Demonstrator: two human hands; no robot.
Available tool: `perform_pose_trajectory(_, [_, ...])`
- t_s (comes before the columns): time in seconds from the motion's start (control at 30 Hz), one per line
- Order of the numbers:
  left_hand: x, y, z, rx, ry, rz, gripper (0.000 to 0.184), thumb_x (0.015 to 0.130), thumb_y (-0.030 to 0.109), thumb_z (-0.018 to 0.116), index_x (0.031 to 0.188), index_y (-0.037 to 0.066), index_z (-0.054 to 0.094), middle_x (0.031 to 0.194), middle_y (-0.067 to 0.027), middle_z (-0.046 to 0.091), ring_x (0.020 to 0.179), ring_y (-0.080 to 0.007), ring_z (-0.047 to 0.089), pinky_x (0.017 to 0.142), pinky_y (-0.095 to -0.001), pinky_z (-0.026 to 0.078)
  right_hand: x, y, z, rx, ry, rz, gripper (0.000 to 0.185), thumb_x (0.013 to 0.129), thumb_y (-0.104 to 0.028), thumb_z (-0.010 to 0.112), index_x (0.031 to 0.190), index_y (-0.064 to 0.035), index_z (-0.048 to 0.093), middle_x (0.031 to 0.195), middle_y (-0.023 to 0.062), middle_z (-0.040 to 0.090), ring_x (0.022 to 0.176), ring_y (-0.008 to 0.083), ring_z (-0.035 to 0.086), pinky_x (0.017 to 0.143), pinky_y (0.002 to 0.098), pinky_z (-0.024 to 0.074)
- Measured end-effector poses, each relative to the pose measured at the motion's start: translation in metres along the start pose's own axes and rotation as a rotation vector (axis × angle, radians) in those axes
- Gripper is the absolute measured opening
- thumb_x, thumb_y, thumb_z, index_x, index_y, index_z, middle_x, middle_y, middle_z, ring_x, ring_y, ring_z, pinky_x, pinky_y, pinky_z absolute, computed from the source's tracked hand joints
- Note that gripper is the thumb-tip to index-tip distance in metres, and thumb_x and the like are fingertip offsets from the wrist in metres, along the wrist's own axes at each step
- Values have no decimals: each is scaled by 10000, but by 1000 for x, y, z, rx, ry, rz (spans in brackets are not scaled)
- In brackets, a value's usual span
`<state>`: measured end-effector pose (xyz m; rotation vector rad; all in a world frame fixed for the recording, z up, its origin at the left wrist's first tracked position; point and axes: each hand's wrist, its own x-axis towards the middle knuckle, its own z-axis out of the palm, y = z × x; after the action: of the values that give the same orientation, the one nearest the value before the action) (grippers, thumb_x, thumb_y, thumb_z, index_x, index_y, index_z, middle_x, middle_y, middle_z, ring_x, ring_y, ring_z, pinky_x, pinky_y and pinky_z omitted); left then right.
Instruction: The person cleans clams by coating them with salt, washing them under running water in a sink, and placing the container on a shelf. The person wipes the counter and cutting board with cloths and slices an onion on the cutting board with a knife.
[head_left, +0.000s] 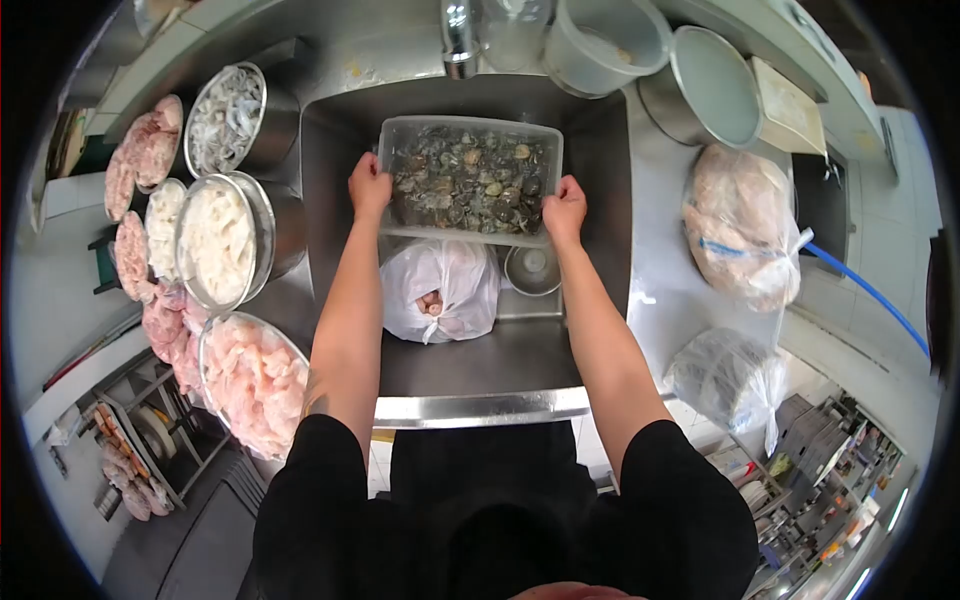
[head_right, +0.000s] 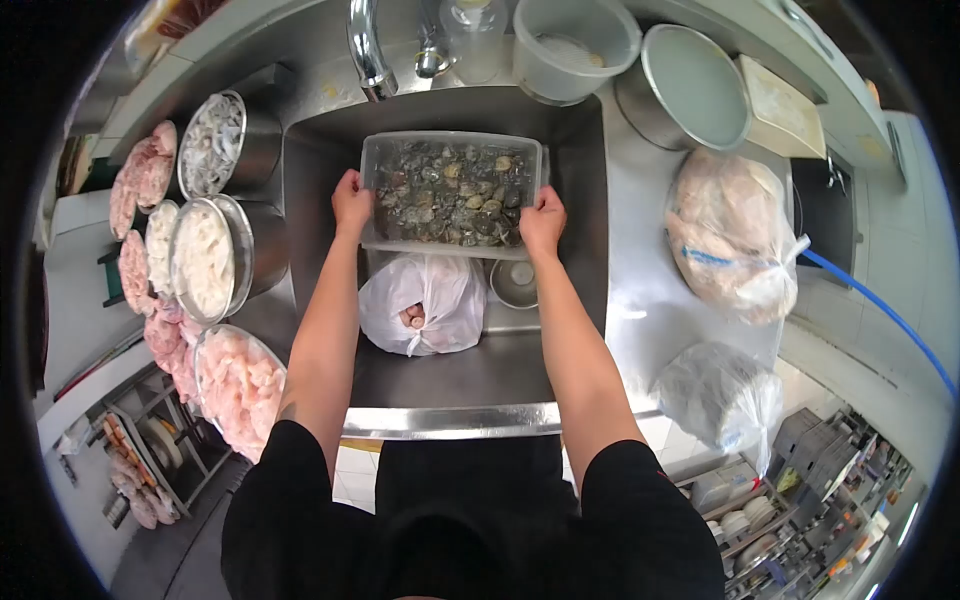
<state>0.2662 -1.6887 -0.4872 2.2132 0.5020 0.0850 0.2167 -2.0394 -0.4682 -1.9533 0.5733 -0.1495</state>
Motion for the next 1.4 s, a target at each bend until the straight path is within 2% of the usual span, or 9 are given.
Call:
perform_pose_trajectory(0.37, [-121,135,-174,-47,-371,47,152,641,-1,619,746,56,525,697,-25,559,661,-161,496,611,-323,407,-165,-109,-161,-76,130,-158,193,688,-25,583,718,-40,393,619,121,428,603,294,454,587,400,383])
perform_pose_trajectory(0.53, [-194,178,-209,-431,-700,-50,198,702,-72,597,805,87,539,783,18,566,712,-85,497,633,-269,406,-253,-117,-240,77,59,12,217,699,-64,641,733,-33,429,637,70,410,636,201,433,591,353,380])
perform_pose_trajectory(0.77, [-333,260,-210,-620,-891,-128,191,766,-77,596,795,90,508,873,-17,568,796,-140,555,729,-297,482,-384,-69,-344,547,152,230,112,737,12,643,791,-47,565,711,-21,502,678,91,482,602,258,394])
perform_pose_trajectory(0.97, [-448,290,-140,-551,-1156,-207,228,789,-41,603,880,116,466,910,-34,569,868,-167,568,790,-323,495,-505,7,-437,544,349,338,130,765,37,640,826,-47,562,737,-29,523,686,62,482,601,241,388])
perform_pose_trajectory(1.03, [-486,284,-99,-507,-1255,-173,236,833,43,625,1036,107,523,1001,-57,606,955,-202,595,853,-361,501,-543,31,-470,558,418,297,129,770,26,643,840,-45,561,742,-30,525,693,67,484,605,243,387])
perform_pose_trajectory(1.1, [-545,301,-61,-382,-1143,-254,380,876,139,639,1242,97,547,1134,-95,625,1087,-251,600,926,-390,492,-577,59,-495,637,522,342,126,772,20,644,843,-46,563,745,-32,528,688,67,480,602,239,380])
perform_pose_trajectory(1.13, [-574,307,-43,-353,-1305,-203,534,917,233,648,1397,67,483,1239,-128,616,1174,-291,587,999,-410,474,-596,82,-509,595,555,329,130,767,19,645,837,-49,560,750,-32,531,692,64,476,608,236,384])
perform_pose_trajectory(1.27, [-660,294,65,-191,-1668,-496,512,968,330,612,1345,-1,508,1310,-157,598,1163,-301,605,1028,-450,473,-658,182,-552,511,735,408,152,747,17,655,814,-59,541,739,-40,505,688,60,456,621,238,397])
perform_pose_trajectory(1.4, [-732,230,197,34,-1768,-410,468,964,265,607,1344,7,516,1322,-149,595,1194,-296,584,1047,-431,452,-695,275,-574,619,903,421,170,748,60,629,830,-57,538,753,-40,506,696,59,454,627,236,398])
